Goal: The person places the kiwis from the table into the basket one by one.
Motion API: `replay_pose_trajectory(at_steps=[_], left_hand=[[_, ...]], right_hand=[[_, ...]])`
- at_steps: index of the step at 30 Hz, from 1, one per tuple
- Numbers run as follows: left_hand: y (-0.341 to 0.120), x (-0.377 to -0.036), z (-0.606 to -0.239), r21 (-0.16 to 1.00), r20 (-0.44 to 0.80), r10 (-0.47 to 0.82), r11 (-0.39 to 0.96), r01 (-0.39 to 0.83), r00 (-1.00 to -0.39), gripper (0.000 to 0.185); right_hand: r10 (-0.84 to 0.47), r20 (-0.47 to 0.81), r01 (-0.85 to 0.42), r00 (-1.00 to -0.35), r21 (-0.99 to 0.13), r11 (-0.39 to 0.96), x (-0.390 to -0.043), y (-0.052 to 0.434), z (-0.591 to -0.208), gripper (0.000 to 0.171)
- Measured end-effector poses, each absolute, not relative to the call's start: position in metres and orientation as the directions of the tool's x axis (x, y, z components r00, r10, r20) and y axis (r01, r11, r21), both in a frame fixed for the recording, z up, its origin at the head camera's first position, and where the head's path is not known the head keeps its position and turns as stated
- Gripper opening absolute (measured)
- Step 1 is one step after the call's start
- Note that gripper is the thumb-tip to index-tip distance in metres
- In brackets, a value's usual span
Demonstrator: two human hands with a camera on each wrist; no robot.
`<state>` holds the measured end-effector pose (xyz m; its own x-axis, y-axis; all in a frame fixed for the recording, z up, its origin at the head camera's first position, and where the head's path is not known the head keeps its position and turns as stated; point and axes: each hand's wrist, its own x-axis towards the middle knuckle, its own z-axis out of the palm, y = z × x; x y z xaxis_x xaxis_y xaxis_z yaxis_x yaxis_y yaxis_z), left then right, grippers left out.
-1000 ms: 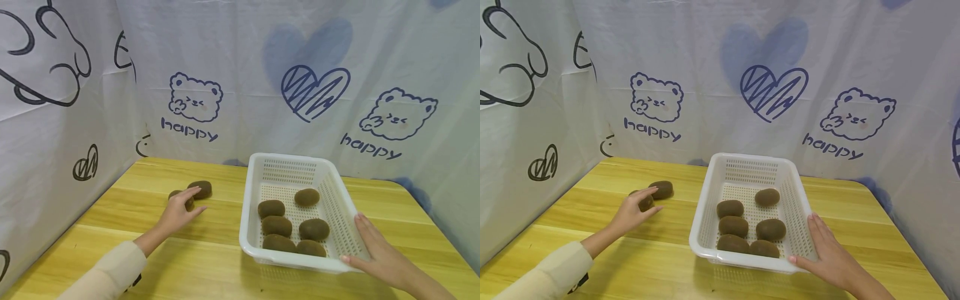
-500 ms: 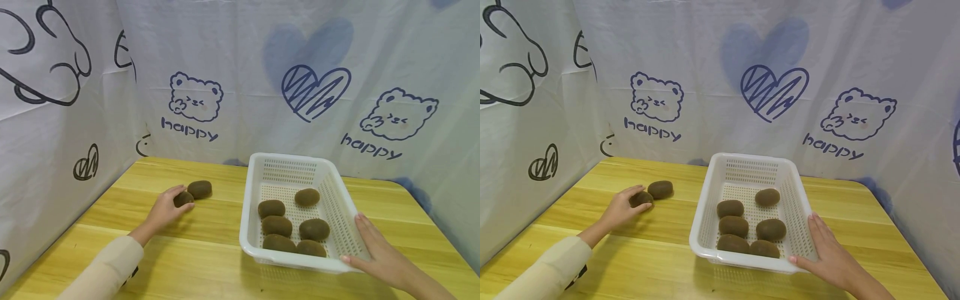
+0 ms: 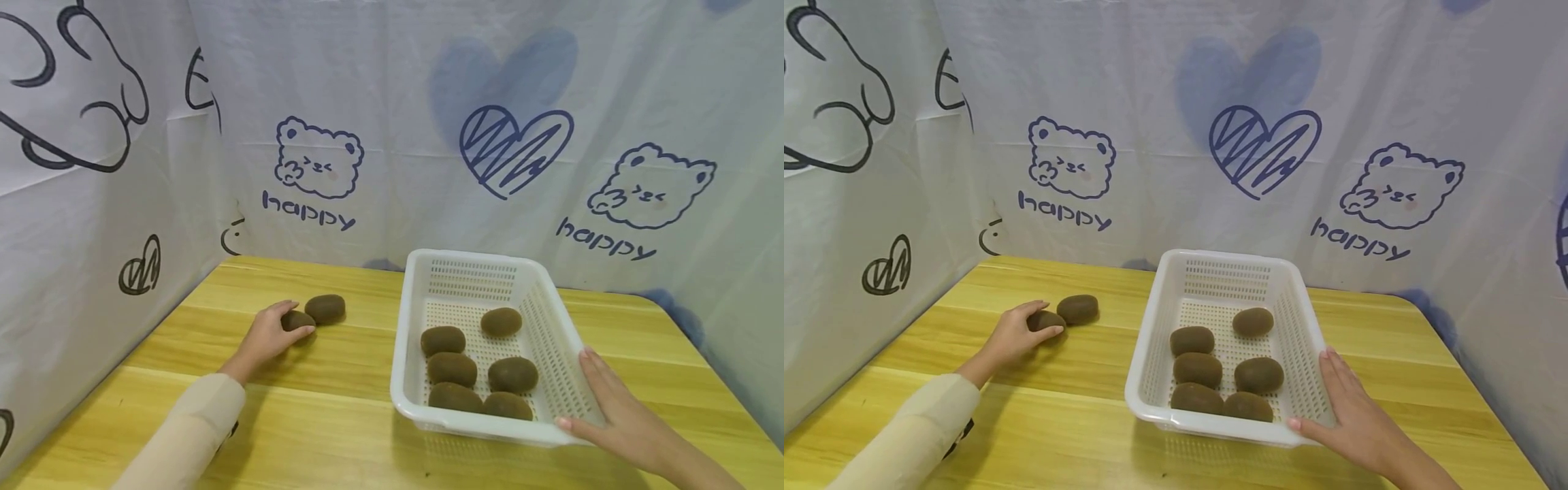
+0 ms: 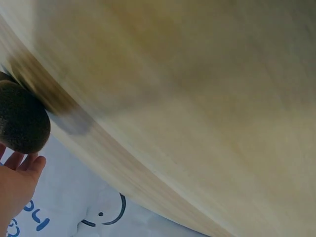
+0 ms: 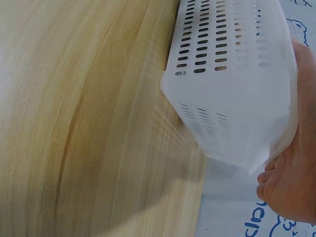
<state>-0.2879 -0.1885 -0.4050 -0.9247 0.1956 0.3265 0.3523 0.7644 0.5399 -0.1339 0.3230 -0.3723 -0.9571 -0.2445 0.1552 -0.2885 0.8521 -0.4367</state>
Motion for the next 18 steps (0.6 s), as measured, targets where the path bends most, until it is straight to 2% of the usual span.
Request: replay_pose_trajectory(at_steps=[18], left_hand=[[-0.203, -0.282, -0.405, 0.537, 0.272, 0.233, 0.769, 0.348, -0.934, 0.061]], right_hand=[[-0.239, 0.147, -0.280, -0.960, -0.446, 0.850, -0.134, 0.323, -0.373, 0.101]])
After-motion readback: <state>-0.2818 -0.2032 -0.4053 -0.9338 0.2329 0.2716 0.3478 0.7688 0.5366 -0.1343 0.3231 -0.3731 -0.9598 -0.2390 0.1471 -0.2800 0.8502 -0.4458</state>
